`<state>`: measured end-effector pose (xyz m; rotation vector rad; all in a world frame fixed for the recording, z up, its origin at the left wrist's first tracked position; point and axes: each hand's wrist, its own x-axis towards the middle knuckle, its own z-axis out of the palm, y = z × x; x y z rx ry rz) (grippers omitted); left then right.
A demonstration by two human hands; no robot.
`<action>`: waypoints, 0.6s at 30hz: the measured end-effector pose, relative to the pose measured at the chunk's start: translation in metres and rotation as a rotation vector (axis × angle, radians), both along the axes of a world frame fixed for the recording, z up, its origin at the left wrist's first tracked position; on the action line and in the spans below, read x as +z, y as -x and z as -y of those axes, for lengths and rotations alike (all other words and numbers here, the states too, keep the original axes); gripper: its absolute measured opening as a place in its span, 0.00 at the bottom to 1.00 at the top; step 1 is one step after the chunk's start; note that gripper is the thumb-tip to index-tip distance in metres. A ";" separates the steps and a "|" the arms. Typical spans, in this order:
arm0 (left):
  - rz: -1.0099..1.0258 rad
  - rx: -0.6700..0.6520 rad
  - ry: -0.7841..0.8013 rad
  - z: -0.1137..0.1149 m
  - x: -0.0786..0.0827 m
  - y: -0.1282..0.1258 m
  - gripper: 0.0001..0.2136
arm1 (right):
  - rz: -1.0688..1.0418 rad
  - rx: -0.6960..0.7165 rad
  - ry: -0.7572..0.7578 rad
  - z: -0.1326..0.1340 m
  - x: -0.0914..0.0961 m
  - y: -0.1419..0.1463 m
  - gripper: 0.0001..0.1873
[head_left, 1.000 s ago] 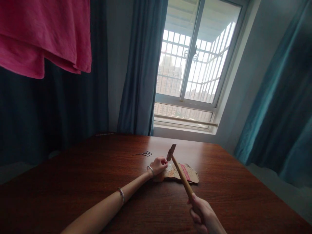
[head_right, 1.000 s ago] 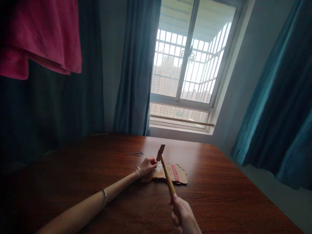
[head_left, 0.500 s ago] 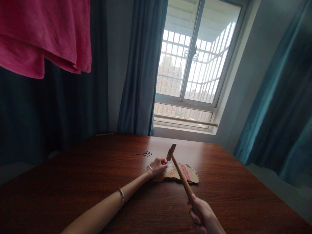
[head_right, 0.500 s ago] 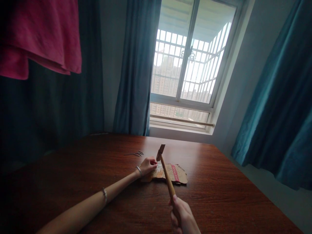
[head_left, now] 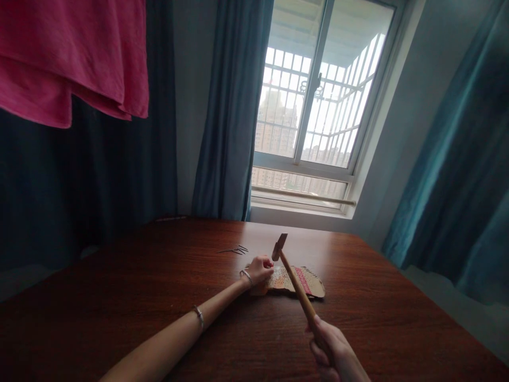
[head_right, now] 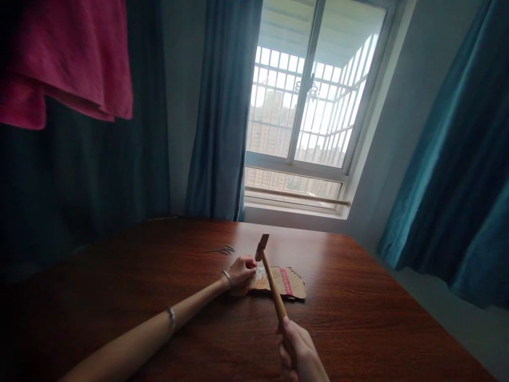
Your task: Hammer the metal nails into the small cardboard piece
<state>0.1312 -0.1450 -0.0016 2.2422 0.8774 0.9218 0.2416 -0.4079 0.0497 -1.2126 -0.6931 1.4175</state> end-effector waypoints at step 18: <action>0.034 -0.007 0.049 0.004 0.006 0.001 0.06 | 0.473 -0.493 -0.126 0.007 -0.022 -0.062 0.20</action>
